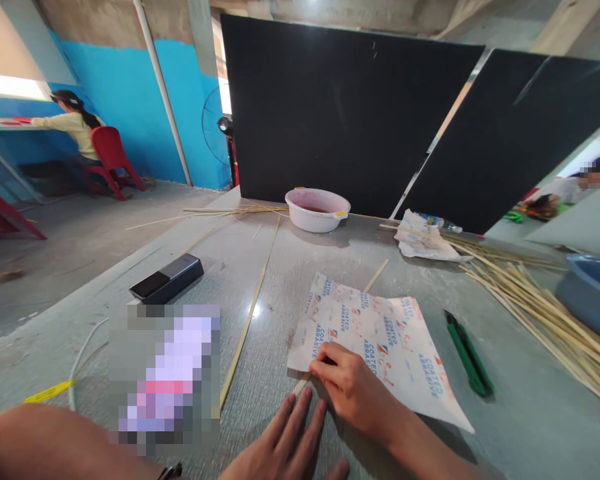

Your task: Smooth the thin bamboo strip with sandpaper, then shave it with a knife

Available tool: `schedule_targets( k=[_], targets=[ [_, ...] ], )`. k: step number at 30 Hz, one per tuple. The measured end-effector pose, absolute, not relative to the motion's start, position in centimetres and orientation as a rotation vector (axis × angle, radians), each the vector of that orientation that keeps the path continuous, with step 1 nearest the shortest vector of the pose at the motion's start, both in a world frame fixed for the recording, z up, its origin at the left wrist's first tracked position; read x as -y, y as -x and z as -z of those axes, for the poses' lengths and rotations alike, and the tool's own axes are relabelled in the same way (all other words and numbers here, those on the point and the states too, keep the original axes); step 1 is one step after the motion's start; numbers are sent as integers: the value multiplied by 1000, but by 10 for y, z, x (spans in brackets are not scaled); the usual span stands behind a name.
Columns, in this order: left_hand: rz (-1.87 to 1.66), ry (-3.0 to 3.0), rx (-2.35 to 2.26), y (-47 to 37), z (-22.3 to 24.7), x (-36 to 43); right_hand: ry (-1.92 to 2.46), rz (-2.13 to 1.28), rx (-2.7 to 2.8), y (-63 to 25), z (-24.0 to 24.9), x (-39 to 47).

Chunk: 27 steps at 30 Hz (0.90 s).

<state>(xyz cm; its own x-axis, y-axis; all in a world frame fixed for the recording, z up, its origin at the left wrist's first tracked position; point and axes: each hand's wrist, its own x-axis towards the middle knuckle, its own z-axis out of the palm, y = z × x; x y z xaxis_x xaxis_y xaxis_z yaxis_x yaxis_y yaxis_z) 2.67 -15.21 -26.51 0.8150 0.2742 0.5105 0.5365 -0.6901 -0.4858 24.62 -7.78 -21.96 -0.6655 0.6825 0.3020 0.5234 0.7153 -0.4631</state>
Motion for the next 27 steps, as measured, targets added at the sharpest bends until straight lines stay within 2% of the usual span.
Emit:
schedule_targets(
  k=[5, 10, 15, 20, 22, 25, 27],
  targets=[
    [538, 2368, 555, -26, 268, 151, 1006, -236, 2508, -248, 216, 79],
    [311, 2522, 527, -23, 275, 152, 974, -310, 2575, -247, 217, 83],
    [484, 2401, 562, -25, 269, 153, 1030, -183, 2502, -252, 220, 75],
    [562, 2367, 572, -26, 265, 151, 981, -321, 2571, -249, 219, 77],
    [611, 2350, 570, -27, 264, 151, 1015, -256, 2541, -251, 219, 74],
    [647, 2333, 614, -28, 265, 152, 1037, -136, 2508, -252, 219, 72],
    [593, 2357, 603, -28, 268, 152, 994, -187, 2548, -250, 220, 75]
  ],
)
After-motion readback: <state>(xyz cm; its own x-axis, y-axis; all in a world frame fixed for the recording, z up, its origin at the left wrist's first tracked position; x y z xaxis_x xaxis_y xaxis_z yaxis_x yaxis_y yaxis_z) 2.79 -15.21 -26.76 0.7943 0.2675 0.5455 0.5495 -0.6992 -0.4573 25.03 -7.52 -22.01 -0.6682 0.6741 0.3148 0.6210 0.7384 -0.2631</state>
